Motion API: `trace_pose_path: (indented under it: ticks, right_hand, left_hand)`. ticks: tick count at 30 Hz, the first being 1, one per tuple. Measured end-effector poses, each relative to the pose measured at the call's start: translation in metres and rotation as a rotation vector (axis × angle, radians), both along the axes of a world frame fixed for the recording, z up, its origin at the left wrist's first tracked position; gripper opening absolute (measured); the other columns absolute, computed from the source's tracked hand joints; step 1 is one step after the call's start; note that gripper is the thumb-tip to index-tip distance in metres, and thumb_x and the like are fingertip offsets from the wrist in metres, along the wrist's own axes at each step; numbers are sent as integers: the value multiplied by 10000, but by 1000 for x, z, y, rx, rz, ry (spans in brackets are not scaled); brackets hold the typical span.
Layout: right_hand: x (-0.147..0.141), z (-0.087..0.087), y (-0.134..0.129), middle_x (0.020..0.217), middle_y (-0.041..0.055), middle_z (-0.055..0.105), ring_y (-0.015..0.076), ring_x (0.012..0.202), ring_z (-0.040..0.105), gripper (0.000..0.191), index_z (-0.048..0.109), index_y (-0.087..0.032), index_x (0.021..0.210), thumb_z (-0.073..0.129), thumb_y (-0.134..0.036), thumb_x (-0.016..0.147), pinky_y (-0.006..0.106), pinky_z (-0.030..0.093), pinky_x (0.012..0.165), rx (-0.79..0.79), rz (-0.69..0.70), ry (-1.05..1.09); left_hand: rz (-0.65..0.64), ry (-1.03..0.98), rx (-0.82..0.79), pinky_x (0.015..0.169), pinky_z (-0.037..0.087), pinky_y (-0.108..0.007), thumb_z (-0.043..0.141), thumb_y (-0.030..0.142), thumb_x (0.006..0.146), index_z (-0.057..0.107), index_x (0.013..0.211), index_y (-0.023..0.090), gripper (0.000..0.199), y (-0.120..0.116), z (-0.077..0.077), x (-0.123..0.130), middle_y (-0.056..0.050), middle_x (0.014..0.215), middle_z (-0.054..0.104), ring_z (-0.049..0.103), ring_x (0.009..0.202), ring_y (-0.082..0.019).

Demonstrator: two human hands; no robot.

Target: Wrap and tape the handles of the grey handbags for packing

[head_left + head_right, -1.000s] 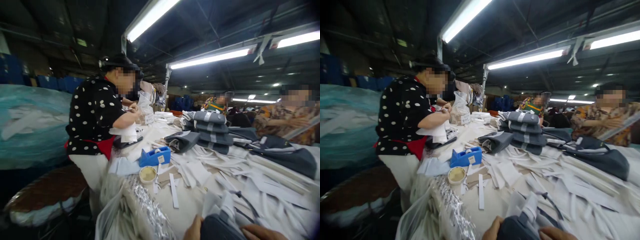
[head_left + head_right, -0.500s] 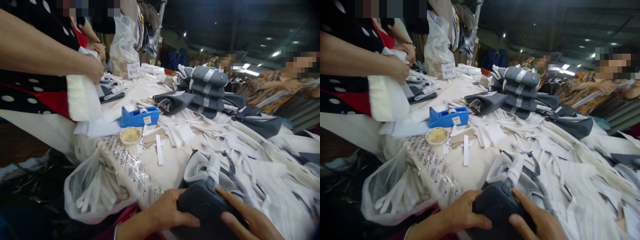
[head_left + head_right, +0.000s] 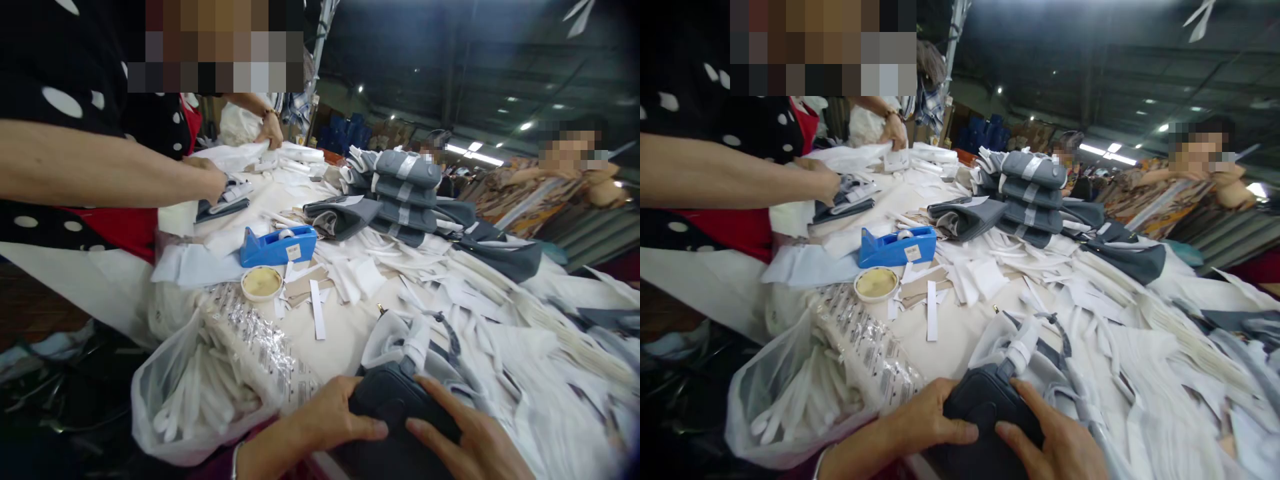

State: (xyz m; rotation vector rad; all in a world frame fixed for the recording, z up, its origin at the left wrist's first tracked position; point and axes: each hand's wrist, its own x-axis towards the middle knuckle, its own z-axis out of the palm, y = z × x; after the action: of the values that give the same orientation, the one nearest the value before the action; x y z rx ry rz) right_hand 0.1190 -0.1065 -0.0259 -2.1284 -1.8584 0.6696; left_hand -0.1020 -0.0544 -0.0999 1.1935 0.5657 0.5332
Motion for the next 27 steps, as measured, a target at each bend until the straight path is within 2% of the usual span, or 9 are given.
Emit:
trace_pose_path:
  ticks: [5,10,13,15,18,20,21,24,27]
  right_hand:
    - [-29,13,0,1117,82,693,326,993,658,493,607,-265,1239,571,-515,816,436,523,836,106,76,-69]
    - [-45,30,-2,990,113,709,343,887,667,430,601,-210,1201,636,-399,816,477,518,762,197,113,-106]
    - [-42,30,-20,1097,118,657,300,990,622,374,568,-191,1209,603,-271,845,456,499,848,471,79,-33]
    - [-32,22,-41,1220,104,585,247,1135,540,338,546,-211,1219,498,-173,887,411,444,964,765,-48,77]
    - [-4,-2,-83,1222,83,557,220,1174,498,269,560,-232,1143,413,-202,920,402,376,1030,1031,-538,299]
    - [17,-23,-108,1067,72,614,227,1042,562,187,582,-211,1018,454,-274,896,395,419,960,941,-830,565]
    - [27,-33,-118,976,63,635,225,953,586,170,590,-197,954,479,-294,871,383,449,899,832,-886,732]
    - [46,-51,-131,800,37,664,213,792,598,172,645,-167,834,514,-270,791,357,476,786,521,-708,1119]
    - [56,-47,-129,811,11,696,223,855,611,235,717,-170,863,519,-198,738,367,455,870,445,-433,1197]
  left_hand:
    - [-72,-43,-19,768,501,-288,711,461,722,618,1180,135,569,7,11,-13,-54,985,689,630,873,-223]
    - [-27,120,123,957,476,-351,740,404,718,577,1256,161,612,17,30,-9,-78,1177,658,589,1098,-275]
    - [43,199,127,962,486,-364,772,398,681,606,1217,157,610,19,41,1,-82,1161,672,597,1102,-290]
    - [91,232,42,927,512,-366,786,410,662,604,1217,151,639,16,44,6,-85,1115,694,630,1048,-292]
    - [171,245,-90,865,547,-352,817,414,618,586,1239,148,714,9,45,10,-90,1071,711,666,975,-289]
    - [196,252,-142,826,564,-340,842,406,580,587,1239,149,751,4,44,12,-92,1048,719,679,943,-289]
    - [216,260,-159,809,571,-336,851,402,564,587,1240,152,767,2,43,12,-89,1032,724,685,926,-289]
    - [338,286,-189,758,585,-323,860,379,544,573,1256,163,797,-4,43,16,-72,965,740,701,867,-279]
    - [426,299,-187,645,585,-283,851,338,548,578,1232,158,759,-10,43,23,-62,897,746,710,791,-262]
